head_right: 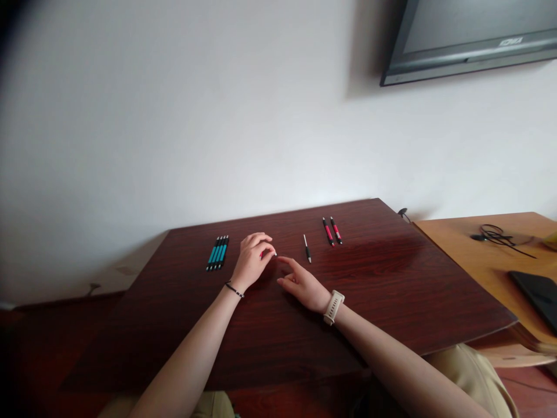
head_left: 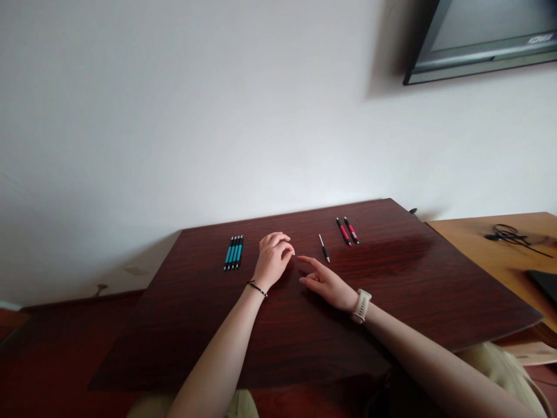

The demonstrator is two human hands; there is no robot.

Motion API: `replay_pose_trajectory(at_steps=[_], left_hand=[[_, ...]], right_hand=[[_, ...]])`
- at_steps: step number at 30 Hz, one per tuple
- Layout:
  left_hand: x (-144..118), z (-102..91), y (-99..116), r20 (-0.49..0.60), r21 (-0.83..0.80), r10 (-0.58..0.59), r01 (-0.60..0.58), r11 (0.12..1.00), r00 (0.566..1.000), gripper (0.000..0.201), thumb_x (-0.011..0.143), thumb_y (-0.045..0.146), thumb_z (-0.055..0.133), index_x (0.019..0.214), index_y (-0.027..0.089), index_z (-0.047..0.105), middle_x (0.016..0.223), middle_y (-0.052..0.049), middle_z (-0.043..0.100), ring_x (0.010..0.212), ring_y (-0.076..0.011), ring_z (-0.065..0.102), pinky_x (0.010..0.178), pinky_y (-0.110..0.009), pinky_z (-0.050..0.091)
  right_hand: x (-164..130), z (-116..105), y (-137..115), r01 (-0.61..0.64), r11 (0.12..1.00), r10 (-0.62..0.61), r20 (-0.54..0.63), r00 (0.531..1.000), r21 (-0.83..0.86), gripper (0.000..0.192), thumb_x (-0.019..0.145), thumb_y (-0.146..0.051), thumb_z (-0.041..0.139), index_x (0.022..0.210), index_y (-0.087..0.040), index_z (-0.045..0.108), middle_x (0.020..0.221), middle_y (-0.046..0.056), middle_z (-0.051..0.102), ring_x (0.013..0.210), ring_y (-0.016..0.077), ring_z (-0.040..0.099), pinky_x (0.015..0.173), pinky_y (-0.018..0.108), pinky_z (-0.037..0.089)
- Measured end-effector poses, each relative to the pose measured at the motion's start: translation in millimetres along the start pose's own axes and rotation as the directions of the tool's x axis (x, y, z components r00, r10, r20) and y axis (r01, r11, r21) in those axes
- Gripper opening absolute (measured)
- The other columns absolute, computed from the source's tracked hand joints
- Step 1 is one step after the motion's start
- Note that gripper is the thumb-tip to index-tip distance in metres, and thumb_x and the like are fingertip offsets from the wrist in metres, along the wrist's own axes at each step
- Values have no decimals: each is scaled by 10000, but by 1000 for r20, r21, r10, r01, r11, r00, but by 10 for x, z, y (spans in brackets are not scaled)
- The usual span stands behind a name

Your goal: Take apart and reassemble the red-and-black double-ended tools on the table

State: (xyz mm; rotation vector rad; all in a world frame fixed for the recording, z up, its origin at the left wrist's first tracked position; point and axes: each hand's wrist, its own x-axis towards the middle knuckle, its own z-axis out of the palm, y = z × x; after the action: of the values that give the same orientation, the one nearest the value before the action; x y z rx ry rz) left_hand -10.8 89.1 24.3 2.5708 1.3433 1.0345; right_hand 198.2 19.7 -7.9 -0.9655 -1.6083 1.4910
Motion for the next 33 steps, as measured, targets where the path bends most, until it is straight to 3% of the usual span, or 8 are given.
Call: replay_pose_trajectory(at_steps=[4,18,33], left_hand=[[8,73,-41,6,64,-23,22,998,1000,105,968,180,709,885,242,725,1232,-45,717,1297,-260,572,1167,-494,395],[-77,16,-161,62,108,-98,91,990,993,90,948,213,734,871,253,758,1222,-56,720,1253,-268,583,1136,-492,407],[-76,67,-164,45,94,-74,69,993,996,90,936,212,742,859,252,763,1187,-57,716,1217,-269,583,1139,-515,399]], right_hand=[[0,5,-24,2,1000,-2,3,1000,-7,756,985,-494,659,1585,-139,367,623,-117,414,564,107,352,536,239,262],[-20,-6,-64,-11,1000,11,14,1000,-22,746,988,-499,646,1590,-143,385,620,-117,404,564,106,337,532,234,253],[-24,-10,-60,-6,998,6,7,1000,-59,733,991,-511,647,1585,-153,408,629,-106,430,576,110,356,547,233,272]])
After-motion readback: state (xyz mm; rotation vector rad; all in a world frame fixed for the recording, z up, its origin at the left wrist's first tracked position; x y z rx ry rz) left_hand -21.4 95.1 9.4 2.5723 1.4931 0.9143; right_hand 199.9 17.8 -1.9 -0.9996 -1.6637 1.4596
